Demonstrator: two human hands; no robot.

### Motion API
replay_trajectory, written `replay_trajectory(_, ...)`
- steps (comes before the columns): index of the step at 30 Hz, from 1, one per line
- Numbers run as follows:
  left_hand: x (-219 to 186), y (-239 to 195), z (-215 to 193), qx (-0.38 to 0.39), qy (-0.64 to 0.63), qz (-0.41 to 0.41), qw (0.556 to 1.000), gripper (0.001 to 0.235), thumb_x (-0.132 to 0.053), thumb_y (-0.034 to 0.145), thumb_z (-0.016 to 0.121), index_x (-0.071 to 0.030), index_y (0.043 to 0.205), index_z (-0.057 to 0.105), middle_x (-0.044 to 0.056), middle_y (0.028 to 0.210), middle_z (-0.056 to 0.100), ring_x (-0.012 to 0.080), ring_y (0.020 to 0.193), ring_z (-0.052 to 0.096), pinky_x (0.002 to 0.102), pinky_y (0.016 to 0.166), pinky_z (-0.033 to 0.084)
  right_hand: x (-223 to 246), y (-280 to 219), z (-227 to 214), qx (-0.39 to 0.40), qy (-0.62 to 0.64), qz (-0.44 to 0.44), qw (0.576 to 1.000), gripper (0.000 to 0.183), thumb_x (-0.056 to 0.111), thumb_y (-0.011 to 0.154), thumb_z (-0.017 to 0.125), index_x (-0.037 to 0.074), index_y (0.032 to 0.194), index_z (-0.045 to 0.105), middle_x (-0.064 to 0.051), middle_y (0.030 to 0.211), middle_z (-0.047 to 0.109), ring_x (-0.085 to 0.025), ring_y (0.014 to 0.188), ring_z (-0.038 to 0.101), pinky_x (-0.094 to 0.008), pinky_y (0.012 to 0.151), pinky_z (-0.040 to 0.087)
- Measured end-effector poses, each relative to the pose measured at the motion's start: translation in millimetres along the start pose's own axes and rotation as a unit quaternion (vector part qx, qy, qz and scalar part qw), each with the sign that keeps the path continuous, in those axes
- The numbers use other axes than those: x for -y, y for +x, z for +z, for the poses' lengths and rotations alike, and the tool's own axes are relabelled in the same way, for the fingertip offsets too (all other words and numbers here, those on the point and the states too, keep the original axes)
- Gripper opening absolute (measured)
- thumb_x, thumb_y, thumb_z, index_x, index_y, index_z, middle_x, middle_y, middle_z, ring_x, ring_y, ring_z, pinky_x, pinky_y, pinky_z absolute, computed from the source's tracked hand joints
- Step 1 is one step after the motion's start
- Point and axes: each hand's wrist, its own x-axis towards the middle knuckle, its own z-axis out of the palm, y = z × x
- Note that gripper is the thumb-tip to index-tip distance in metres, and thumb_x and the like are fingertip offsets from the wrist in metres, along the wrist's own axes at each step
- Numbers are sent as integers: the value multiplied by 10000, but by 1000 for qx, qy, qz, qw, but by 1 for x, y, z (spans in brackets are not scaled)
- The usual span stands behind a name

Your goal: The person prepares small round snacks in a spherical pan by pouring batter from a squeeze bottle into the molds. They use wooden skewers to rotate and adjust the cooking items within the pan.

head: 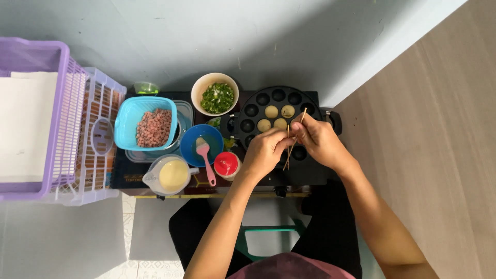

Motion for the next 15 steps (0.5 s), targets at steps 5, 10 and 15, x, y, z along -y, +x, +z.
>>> replay_trajectory(5,7,-39,-14,22,-7,-19,1000,82,-166,963,703,-107,907,716,67,801,701,347,821,713,415,680,580,9,-12,29,25,40,-1,999,168,149,1055,573,73,925,648,-99,588,659,-265,540,660,-360,553,543)
replay_trajectory(10,-5,-67,-48,22,6,-37,999,83,-166,980,695,-103,930,716,69,782,696,310,806,725,375,692,586,-4,-30,57,46,191,33,980,183,190,1076,497,57,1115,618,-91,667,701,-183,629,685,-369,635,597)
replay_trajectory(15,-30,-78,-116,-70,-26,-38,996,69,-89,967,694,-50,965,751,70,873,740,250,730,741,315,652,619,-76,-101,151,37,485,478,731,462,430,1100,369,51,1042,628,-194,869,750,-308,775,739,-410,723,618)
